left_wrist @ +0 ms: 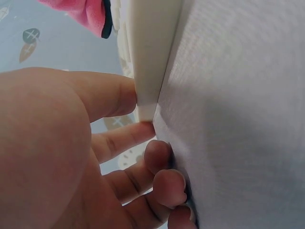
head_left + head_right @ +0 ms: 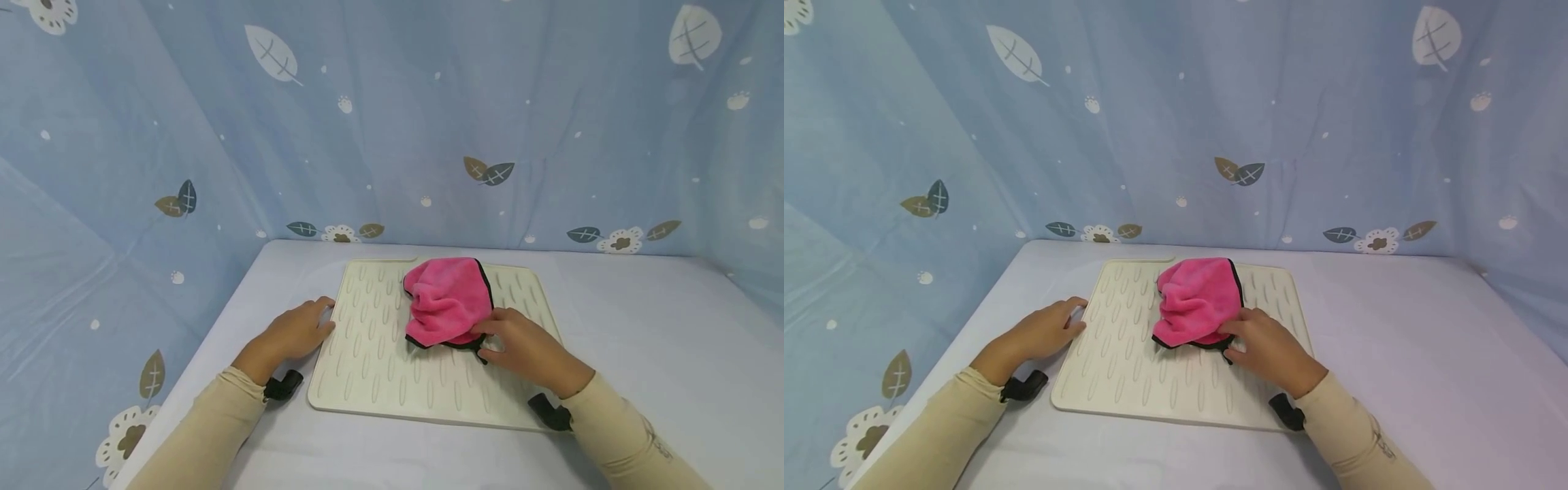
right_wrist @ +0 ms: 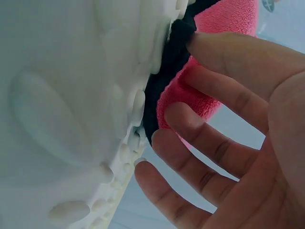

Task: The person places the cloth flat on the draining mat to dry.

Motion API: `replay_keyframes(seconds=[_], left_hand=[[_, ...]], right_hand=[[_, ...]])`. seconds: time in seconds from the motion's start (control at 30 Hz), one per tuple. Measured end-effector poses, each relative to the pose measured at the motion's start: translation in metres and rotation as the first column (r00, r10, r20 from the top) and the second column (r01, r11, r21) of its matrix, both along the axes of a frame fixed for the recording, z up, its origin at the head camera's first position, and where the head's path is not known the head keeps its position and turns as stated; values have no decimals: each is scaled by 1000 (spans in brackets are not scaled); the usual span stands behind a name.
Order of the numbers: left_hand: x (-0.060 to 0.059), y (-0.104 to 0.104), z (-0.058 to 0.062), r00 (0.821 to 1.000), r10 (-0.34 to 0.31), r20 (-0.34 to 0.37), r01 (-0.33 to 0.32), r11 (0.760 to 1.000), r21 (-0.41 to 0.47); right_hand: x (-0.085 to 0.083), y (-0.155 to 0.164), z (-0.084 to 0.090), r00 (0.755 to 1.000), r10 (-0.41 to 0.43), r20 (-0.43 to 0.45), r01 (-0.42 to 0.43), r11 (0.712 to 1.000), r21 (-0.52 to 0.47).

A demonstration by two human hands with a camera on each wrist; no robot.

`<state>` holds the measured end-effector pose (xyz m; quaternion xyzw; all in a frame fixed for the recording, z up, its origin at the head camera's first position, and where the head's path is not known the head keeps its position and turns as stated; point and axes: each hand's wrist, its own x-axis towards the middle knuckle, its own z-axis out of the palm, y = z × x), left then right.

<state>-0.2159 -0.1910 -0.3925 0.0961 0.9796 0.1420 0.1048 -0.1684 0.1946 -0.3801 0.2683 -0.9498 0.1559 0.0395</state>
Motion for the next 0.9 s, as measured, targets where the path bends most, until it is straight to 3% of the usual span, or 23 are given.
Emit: replay_keyframes(seconds=[0.17, 0.7, 0.9], left_hand=[[0, -1, 0, 1000, -5, -14, 5, 1000, 13], [-1, -2, -1, 1000, -10, -10, 11, 999, 30], [0, -1, -1, 1000, -4, -4, 4, 999, 34]], right_hand=[[0, 0, -3, 999, 29, -17, -28, 999, 23], [4, -10, -1, 1000, 13, 15, -14, 999, 37], [5, -6, 0, 999, 30, -25, -29, 998, 49]])
